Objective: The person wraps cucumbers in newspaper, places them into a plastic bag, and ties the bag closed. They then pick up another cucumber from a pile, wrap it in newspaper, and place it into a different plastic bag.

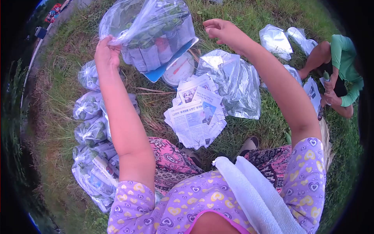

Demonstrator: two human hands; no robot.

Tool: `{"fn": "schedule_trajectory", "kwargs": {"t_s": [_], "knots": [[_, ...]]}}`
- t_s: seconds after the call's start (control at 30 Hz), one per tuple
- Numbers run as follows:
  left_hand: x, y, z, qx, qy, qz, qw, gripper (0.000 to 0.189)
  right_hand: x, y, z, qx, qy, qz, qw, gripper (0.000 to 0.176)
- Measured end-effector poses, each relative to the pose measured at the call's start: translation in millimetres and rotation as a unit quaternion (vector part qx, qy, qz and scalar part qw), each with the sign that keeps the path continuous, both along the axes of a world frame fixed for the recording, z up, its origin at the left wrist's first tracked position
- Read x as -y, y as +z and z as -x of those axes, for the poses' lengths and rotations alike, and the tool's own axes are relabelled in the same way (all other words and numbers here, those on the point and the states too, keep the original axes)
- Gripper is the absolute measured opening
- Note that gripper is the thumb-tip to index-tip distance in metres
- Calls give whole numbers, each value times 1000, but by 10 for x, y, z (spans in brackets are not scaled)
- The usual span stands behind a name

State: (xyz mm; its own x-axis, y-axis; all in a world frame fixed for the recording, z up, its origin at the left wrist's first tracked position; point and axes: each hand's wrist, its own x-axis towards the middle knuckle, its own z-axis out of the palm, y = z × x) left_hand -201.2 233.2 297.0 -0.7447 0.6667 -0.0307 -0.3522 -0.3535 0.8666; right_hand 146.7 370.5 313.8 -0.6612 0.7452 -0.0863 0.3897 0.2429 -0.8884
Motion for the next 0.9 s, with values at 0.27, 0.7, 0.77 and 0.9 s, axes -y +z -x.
{"fn": "schedule_trajectory", "kwargs": {"t_s": [0.27,0.7,0.77,0.9], "knots": [[2,-24,-148,-6,17,35,999,31,969,-260,-1824,136,77,21,987,35],[628,-171,-725,-108,39,159,981,57,1713,-271,-3098,134,8,15,991,35],[924,-379,-682,-109,9,207,972,58,1703,-272,-3122,145,11,-13,989,34],[1400,-693,-799,-117,-45,324,938,59,1688,-232,-3206,172,6,-62,983,35]]}}
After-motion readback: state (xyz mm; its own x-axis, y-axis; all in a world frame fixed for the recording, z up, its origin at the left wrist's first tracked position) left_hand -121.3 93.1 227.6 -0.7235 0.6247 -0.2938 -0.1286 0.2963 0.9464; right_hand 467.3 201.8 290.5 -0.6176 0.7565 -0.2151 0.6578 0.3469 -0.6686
